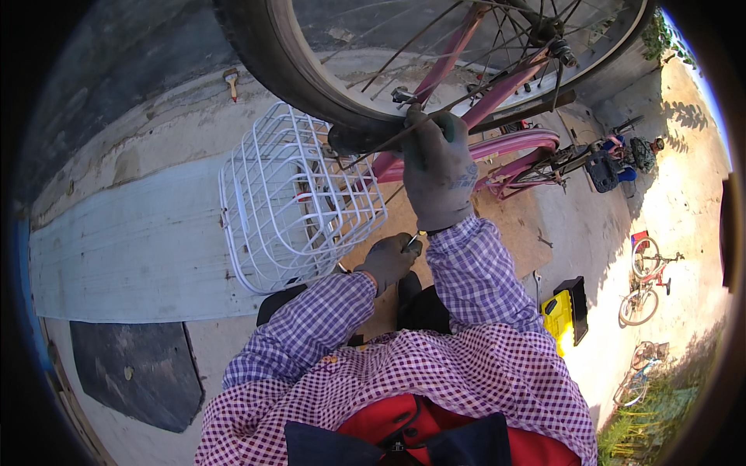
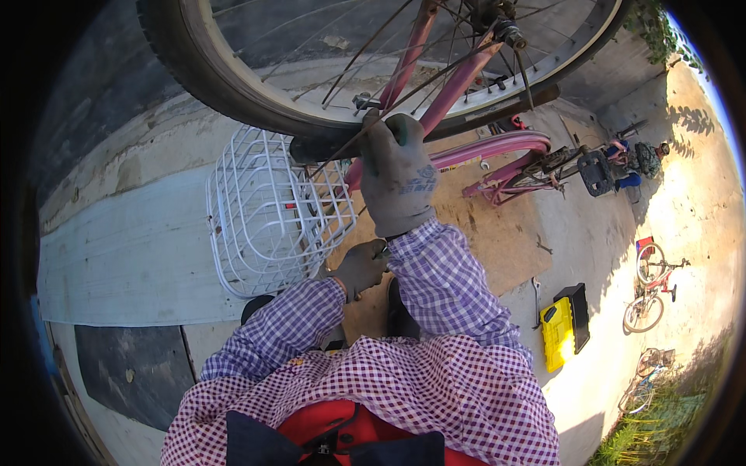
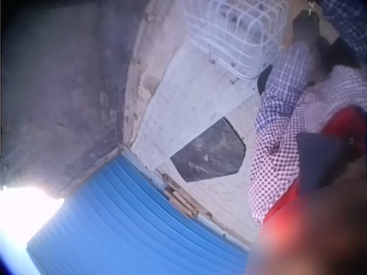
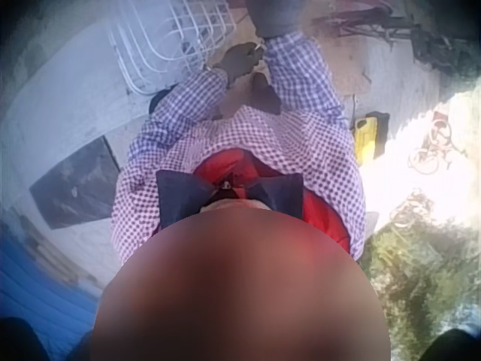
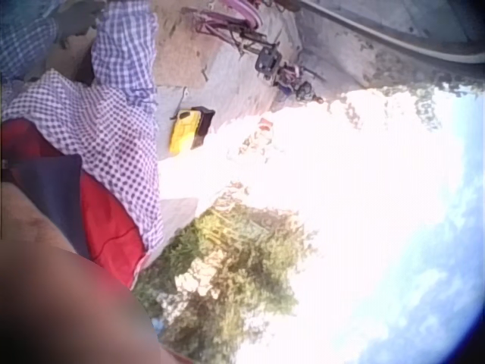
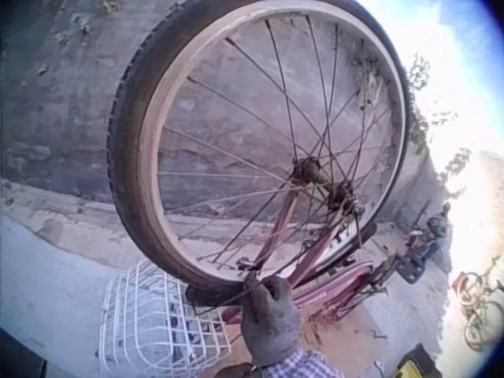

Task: The person works on a pink bicycle that is upside down, using a wrench and pliers to adjust the rear wheel axle and brake cable. The person repositions the bicycle and continues tightening components near the rear hub and brake assembly.

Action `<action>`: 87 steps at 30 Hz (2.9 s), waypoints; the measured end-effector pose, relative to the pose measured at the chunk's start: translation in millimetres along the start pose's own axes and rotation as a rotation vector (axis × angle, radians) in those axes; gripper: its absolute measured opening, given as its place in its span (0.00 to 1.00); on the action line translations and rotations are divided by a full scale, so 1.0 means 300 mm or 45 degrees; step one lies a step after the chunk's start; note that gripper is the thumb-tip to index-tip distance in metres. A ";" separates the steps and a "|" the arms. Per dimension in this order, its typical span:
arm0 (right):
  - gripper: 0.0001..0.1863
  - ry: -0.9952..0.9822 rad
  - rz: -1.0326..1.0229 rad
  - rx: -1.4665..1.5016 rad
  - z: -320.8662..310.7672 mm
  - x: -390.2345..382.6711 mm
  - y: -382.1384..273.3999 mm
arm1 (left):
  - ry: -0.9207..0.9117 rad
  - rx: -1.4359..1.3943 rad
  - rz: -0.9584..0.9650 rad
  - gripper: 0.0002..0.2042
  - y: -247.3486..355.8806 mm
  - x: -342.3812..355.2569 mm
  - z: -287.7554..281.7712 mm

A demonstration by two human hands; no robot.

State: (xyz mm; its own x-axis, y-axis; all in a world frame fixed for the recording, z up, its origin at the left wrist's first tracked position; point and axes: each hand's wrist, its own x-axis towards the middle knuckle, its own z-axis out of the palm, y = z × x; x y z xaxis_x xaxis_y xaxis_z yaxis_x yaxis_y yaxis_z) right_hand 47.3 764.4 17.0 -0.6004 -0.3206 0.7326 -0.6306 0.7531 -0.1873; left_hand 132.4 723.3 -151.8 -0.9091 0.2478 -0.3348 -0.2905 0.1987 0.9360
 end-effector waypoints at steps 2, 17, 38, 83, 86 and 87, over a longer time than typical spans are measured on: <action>0.14 -0.007 0.007 -0.004 -0.001 -0.001 0.000 | -0.040 -0.023 -0.096 0.19 0.003 0.001 0.007; 0.16 0.024 -0.118 0.016 -0.013 -0.018 0.041 | -0.013 0.022 -0.070 0.13 0.008 -0.001 0.029; 0.14 0.042 -0.164 0.021 -0.040 -0.026 0.039 | -0.050 -0.072 -0.078 0.15 -0.008 -0.028 0.014; 0.19 -0.578 1.276 0.494 -0.138 -0.564 0.374 | 0.159 0.093 -0.184 0.20 -0.092 -0.106 0.003; 0.18 -0.681 1.228 0.606 -0.140 -0.597 0.380 | 0.148 0.144 -0.241 0.20 -0.170 -0.093 0.016; 0.18 -0.647 1.190 0.616 -0.147 -0.600 0.382 | 0.165 0.161 -0.264 0.20 -0.198 -0.089 0.027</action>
State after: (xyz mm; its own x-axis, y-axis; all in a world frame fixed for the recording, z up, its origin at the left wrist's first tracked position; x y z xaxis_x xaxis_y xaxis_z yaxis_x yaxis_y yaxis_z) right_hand 104.9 933.8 -107.4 -0.9885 -0.0325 -0.1476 0.1050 0.5552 -0.8251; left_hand 176.2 712.6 -199.4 -0.8669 0.0680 -0.4939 -0.4426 0.3511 0.8252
